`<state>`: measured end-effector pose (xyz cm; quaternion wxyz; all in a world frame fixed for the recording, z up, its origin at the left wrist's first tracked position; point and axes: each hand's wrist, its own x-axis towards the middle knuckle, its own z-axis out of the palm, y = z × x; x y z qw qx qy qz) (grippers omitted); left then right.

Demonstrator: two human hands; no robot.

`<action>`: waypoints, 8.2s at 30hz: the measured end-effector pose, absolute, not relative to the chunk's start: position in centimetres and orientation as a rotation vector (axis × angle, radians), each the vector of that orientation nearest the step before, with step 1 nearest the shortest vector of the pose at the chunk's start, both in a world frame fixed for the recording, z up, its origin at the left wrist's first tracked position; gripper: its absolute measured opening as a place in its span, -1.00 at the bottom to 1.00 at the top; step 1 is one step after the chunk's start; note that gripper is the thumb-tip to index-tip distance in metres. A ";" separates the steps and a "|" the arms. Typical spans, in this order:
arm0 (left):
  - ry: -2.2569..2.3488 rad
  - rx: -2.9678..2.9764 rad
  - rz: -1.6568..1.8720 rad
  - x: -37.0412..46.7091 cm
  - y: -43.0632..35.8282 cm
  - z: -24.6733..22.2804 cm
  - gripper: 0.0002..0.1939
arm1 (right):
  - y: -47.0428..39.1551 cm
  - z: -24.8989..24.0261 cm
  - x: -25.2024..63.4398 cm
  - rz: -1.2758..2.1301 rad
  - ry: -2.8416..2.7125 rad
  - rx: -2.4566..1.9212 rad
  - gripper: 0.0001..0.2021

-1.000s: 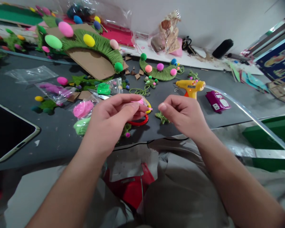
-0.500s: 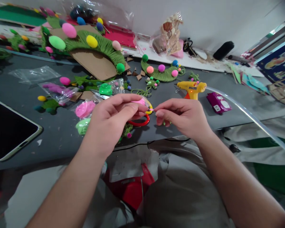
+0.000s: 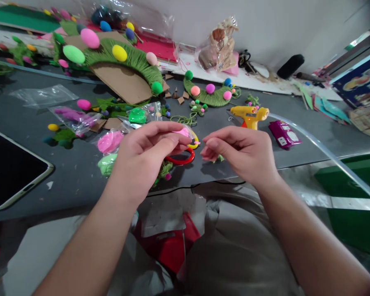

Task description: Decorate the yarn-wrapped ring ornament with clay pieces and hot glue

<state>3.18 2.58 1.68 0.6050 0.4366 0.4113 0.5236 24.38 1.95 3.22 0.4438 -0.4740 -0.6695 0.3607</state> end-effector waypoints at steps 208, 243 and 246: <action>1.382 2.145 1.170 -1.7 1.0 1.3 -0.87 | 1.9 2.3 23.0 0.829 -1.770 -1.299 -0.94; 1.158 2.107 1.217 0.2 1.9 0.5 -0.87 | 2.7 0.7 34.6 -0.077 -1.390 -2.167 -0.59; 1.105 2.080 1.288 -0.2 1.8 0.5 -0.94 | 4.1 -0.3 35.7 -0.023 -1.368 -2.148 -0.46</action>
